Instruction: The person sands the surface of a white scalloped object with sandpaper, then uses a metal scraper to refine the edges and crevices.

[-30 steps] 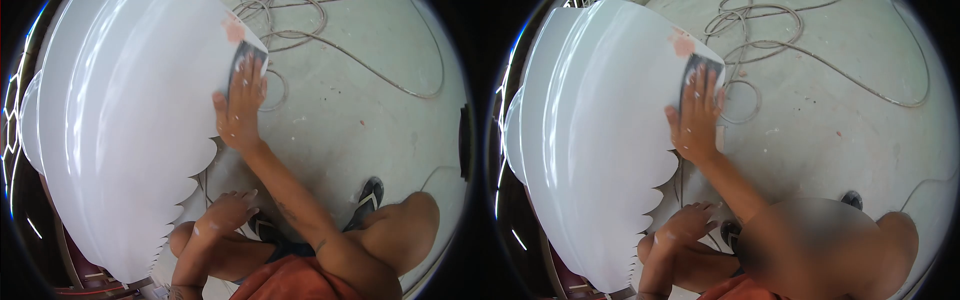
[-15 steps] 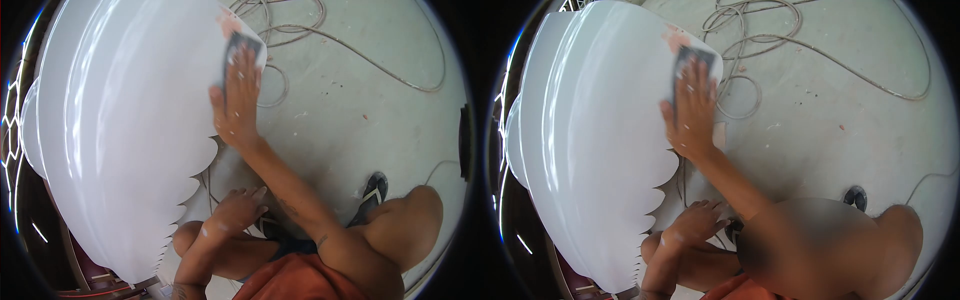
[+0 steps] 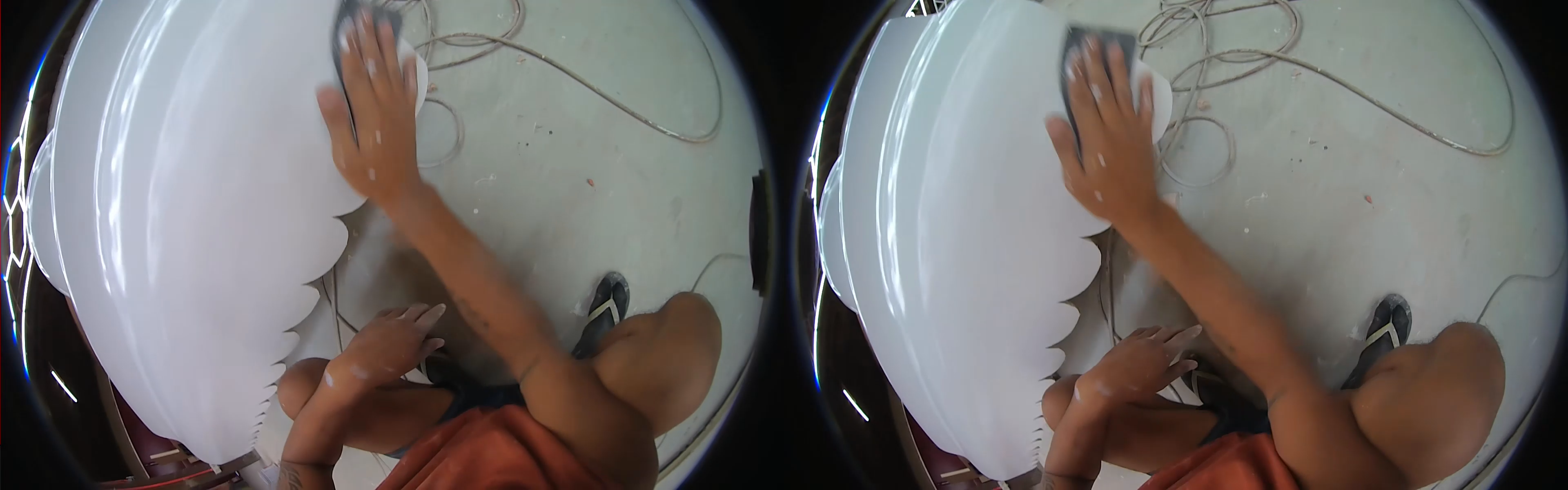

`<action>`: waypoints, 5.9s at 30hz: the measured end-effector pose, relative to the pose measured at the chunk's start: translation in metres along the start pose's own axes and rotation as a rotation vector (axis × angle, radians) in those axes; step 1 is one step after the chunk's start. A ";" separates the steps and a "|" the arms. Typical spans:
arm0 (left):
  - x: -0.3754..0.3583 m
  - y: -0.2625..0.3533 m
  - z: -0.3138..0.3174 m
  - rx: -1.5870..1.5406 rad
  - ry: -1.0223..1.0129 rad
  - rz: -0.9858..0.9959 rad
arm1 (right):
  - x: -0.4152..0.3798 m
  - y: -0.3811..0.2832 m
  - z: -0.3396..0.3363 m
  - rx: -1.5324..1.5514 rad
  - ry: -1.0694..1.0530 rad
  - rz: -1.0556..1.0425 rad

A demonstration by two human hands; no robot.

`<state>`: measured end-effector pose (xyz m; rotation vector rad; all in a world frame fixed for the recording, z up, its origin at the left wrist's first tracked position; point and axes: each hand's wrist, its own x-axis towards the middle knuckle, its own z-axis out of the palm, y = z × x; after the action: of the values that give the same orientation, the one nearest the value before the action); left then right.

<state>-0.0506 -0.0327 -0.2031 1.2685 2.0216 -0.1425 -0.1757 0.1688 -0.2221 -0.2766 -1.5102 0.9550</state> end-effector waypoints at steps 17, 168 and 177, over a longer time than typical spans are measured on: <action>-0.010 0.000 -0.005 -0.104 0.005 0.011 | -0.026 0.011 -0.006 -0.069 -0.089 0.091; 0.005 -0.005 0.004 0.039 -0.063 0.005 | -0.054 0.018 -0.001 -0.103 -0.029 0.252; 0.005 0.006 -0.006 -0.006 -0.101 -0.018 | 0.051 -0.021 0.017 -0.001 -0.035 -0.054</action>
<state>-0.0501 -0.0235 -0.2003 1.2158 1.9466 -0.2051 -0.1944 0.1831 -0.1691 -0.2202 -1.5424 0.9201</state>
